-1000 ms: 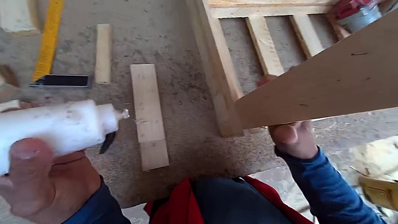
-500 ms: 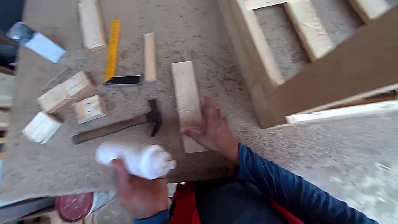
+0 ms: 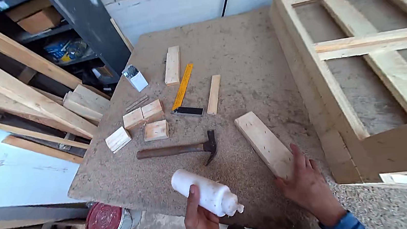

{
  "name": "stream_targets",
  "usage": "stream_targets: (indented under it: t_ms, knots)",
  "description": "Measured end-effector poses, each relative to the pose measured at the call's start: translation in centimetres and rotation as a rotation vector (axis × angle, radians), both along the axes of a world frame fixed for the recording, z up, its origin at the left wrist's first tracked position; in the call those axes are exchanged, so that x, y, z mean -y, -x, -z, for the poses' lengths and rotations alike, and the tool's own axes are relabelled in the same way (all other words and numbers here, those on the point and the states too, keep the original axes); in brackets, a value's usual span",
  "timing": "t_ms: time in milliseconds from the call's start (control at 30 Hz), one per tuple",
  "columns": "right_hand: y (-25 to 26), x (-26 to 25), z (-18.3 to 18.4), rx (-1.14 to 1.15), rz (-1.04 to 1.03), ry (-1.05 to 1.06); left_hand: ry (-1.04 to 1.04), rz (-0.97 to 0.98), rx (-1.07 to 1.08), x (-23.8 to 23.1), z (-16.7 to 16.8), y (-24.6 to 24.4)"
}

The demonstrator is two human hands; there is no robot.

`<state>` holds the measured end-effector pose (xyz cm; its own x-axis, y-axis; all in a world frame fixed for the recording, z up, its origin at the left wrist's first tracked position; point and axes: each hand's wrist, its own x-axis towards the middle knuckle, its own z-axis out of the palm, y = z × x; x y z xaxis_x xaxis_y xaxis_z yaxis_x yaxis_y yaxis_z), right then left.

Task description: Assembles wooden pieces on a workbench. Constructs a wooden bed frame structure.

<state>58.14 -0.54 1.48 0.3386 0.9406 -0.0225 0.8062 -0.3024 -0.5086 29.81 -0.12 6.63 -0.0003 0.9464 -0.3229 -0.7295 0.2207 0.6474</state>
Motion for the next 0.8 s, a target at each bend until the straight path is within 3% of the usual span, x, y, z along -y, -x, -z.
stream_targets:
  t_ms: [200, 367, 600, 667, 800]
  knots:
    - [-0.5, 3.6, 1.0, 0.066, 0.083, -0.039, 0.005, 0.078, -0.03, -1.1, 0.2, 0.7]
    - [0.1, 3.8, 0.2, 0.119, 0.054, -0.148, 0.032, 0.176, 0.017, -1.9, -0.4, -0.6]
    - [2.3, -0.4, -3.7, -0.429, -0.396, -0.511, -0.148, 0.585, 0.118, -5.6, -1.7, -6.4]
    - [2.3, 0.1, -4.4, -0.492, -0.355, -0.54, -0.144, 0.612, 0.062, -6.7, -1.1, -8.3]
    - [0.7, 3.6, -3.6, -0.124, -0.035, -0.313, -0.062, 0.635, 0.023, -6.7, 0.4, -11.0]
